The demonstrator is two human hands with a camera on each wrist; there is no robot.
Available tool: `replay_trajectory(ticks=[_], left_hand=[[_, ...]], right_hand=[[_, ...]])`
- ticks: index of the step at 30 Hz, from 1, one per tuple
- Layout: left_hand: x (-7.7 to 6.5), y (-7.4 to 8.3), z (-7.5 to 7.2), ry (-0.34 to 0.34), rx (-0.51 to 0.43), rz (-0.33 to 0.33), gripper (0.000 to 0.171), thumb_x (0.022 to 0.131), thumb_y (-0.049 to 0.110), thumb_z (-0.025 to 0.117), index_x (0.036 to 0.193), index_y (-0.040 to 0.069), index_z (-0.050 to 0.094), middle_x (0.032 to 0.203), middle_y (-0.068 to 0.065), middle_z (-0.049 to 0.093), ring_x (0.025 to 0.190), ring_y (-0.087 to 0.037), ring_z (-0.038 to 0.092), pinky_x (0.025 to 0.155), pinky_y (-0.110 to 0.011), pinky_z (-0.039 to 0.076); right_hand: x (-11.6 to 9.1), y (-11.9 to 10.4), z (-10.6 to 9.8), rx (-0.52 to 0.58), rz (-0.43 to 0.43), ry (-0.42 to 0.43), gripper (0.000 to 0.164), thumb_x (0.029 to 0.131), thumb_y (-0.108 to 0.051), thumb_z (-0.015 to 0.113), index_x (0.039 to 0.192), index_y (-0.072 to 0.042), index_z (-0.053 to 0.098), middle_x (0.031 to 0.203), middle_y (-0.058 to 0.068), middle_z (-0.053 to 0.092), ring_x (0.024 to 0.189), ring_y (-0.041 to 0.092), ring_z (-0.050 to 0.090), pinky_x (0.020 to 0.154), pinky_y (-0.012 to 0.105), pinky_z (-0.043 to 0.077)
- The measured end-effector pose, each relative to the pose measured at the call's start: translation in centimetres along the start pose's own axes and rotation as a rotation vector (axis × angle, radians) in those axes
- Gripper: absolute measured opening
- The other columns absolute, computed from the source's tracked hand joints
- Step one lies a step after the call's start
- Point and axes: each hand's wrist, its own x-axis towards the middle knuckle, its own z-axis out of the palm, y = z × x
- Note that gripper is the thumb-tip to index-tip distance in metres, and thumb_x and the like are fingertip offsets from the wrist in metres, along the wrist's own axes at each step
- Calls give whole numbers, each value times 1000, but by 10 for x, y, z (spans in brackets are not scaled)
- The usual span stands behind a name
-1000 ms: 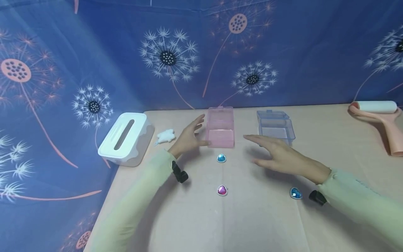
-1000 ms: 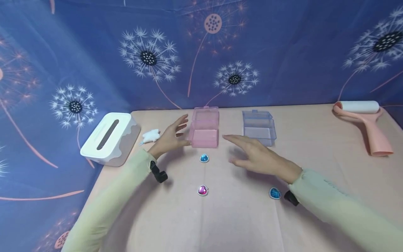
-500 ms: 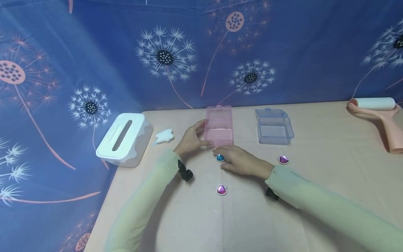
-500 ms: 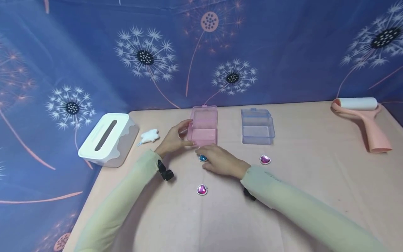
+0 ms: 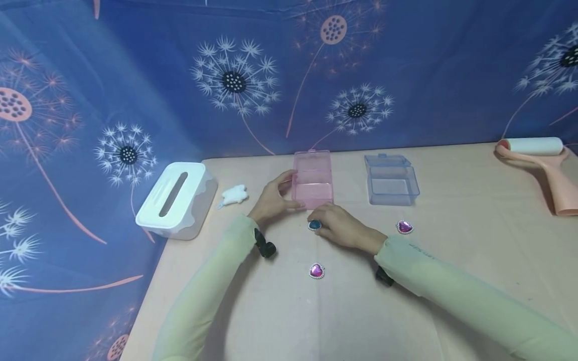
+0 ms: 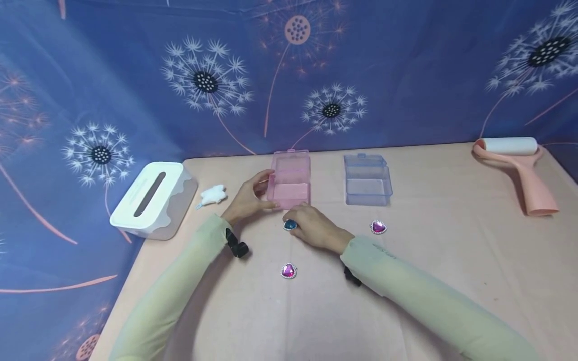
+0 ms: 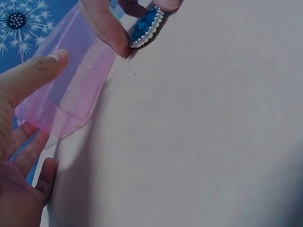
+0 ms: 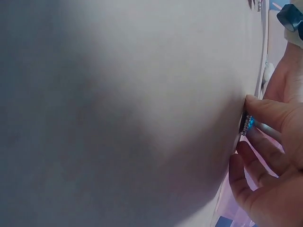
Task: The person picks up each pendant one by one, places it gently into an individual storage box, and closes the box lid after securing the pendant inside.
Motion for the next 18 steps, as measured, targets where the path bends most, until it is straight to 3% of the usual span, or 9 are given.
replay_trajectory(ticks=[5, 10, 18], left_hand=[[0, -1, -1, -1, -8, -5, 96, 66, 10, 88, 148, 20, 38, 148, -9, 47, 133, -30, 49, 115, -42, 36], [1, -4, -1, 0, 10, 10, 97, 66, 14, 89, 147, 19, 38, 148, -9, 47, 132, -30, 50, 113, -41, 39], [1, -4, -3, -9, 64, 50, 94, 68, 17, 88, 147, 19, 38, 148, -9, 47, 132, -30, 50, 112, -42, 40]], right_hand=[[1, 0, -1, 12, -10, 4, 21, 85, -11, 71, 104, -3, 69, 105, 9, 69, 106, 26, 62, 98, 43, 49], [1, -3, -5, 65, -17, 23, 21, 83, -13, 75, 101, -4, 70, 98, 5, 69, 92, 19, 63, 87, 37, 53], [14, -14, -38, 129, -58, 151, 24, 81, -13, 77, 102, -5, 71, 99, 5, 71, 87, 21, 67, 79, 36, 57]])
